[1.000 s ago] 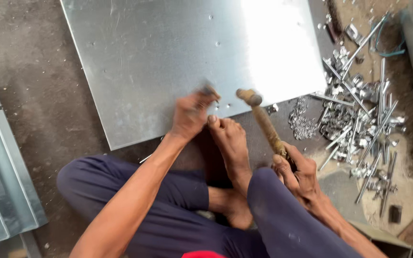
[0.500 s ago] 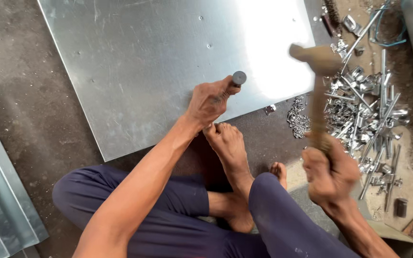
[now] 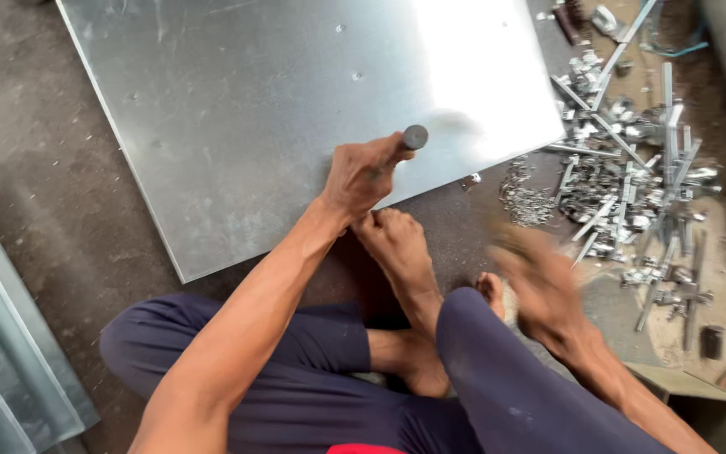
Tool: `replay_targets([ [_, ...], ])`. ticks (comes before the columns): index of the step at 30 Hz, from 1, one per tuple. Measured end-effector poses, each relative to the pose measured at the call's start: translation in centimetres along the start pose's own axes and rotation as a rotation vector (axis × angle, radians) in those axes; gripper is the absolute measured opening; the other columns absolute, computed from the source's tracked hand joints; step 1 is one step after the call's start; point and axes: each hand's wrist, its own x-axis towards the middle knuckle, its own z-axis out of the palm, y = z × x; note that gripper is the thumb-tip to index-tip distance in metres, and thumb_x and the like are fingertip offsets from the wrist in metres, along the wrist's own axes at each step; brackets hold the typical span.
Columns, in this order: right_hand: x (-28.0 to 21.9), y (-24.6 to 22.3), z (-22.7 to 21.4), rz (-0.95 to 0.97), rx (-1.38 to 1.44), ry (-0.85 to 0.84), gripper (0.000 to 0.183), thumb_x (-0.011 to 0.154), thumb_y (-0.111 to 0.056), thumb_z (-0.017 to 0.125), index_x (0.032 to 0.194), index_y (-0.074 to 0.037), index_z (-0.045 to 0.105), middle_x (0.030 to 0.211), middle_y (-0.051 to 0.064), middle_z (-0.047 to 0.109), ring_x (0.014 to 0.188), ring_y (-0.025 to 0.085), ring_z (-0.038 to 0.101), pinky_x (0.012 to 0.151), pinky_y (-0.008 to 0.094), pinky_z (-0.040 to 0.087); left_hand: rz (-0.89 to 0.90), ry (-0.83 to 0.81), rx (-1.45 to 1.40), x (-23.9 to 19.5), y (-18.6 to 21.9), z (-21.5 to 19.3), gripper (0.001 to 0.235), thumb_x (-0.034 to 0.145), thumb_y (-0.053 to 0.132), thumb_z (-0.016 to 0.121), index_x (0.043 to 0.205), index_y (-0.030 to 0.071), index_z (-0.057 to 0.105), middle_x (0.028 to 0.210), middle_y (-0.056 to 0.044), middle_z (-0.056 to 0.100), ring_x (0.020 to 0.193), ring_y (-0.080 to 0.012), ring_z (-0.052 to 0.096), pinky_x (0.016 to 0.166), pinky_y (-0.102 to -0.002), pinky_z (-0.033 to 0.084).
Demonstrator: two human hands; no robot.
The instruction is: The person assembles metal components by hammering pins into hinges on large silver panels and attaching sliding latches using small metal pieces.
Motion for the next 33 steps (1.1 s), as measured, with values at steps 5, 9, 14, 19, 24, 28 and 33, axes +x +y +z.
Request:
replay_targets([
  [5, -0.7, -2.4, 0.9, 0.251, 0.090, 0.155, 0.037, 0.104, -0.025, 0.052, 0.123, 0.005, 0.062, 0.060, -0.003, 0.050, 0.050, 0.006, 0.044, 0.045, 0.024, 0.034, -0.015, 0.308, -0.715, 1.5, 0.1, -0.7, 0.023, 0.112, 0.034, 0.056, 0.111, 0.013, 0.065, 0.092, 0.000, 0.073, 0.087, -0.0154, 0.074, 0.073, -0.032, 0.066],
  [9, -1.8, -2.5, 1.0, 0.277, 0.109, 0.175, 0.036, 0.103, -0.022, 0.057, 0.126, 0.004, 0.062, 0.060, -0.001, 0.051, 0.050, 0.006, 0.044, 0.045, 0.026, 0.032, -0.016, -0.010, -0.235, -0.1, 0.7, -0.2, 0.022, 0.101, 0.030, 0.065, 0.110, 0.010, 0.070, 0.070, -0.001, 0.072, 0.051, -0.0163, 0.062, 0.044, -0.033, 0.048],
  [14, -2.4, -1.9, 1.0, 0.161, 0.052, 0.128, 0.039, 0.105, -0.022, 0.055, 0.132, 0.005, 0.061, 0.064, -0.001, 0.053, 0.054, 0.006, 0.045, 0.047, 0.026, 0.035, 0.053, 0.008, -0.202, -0.8, 0.4, 0.0, 0.017, 0.101, 0.025, 0.066, 0.106, 0.010, 0.068, 0.078, -0.002, 0.074, 0.057, -0.0153, 0.066, 0.049, -0.031, 0.051],
  [19, -1.7, -2.4, -0.5, 0.103, -0.046, 0.132, 0.032, 0.104, -0.024, 0.054, 0.121, 0.000, 0.064, 0.054, -0.002, 0.052, 0.043, 0.006, 0.044, 0.042, 0.027, 0.032, 0.083, -0.012, -0.168, -0.6, 0.2, -0.1, 0.013, 0.099, 0.021, 0.070, 0.103, 0.009, 0.067, 0.080, -0.002, 0.075, 0.059, -0.0161, 0.068, 0.050, -0.031, 0.052],
  [24, -1.1, -3.6, -0.2, 0.017, 0.143, 0.187, 0.031, 0.104, -0.026, 0.052, 0.122, 0.000, 0.055, 0.059, -0.004, 0.052, 0.045, 0.005, 0.044, 0.042, 0.025, 0.035, 0.108, -0.017, -0.116, -1.2, 0.3, 0.2, 0.008, 0.098, 0.015, 0.070, 0.102, 0.009, 0.067, 0.081, -0.003, 0.075, 0.060, -0.0170, 0.069, 0.050, -0.031, 0.053],
  [28, -1.3, -3.4, 0.2, 0.184, -0.116, 0.053, 0.029, 0.099, -0.016, 0.056, 0.120, 0.002, 0.064, 0.061, 0.002, 0.055, 0.047, 0.011, 0.046, 0.042, 0.030, 0.037, 0.162, 0.041, -0.133, -0.9, 1.1, -0.3, 0.010, 0.099, 0.012, 0.067, 0.109, 0.008, 0.067, 0.087, -0.004, 0.075, 0.068, -0.0188, 0.071, 0.055, -0.030, 0.055],
  [33, -1.7, -2.1, 0.3, -0.006, -0.159, 0.110, 0.026, 0.105, -0.016, 0.053, 0.120, 0.005, 0.058, 0.073, 0.008, 0.062, 0.061, 0.012, 0.053, 0.050, 0.030, 0.043, 0.008, -0.064, -0.149, -0.4, 0.4, -0.1, 0.007, 0.102, 0.013, 0.068, 0.109, 0.010, 0.068, 0.079, -0.002, 0.074, 0.058, -0.0178, 0.067, 0.051, -0.033, 0.052],
])
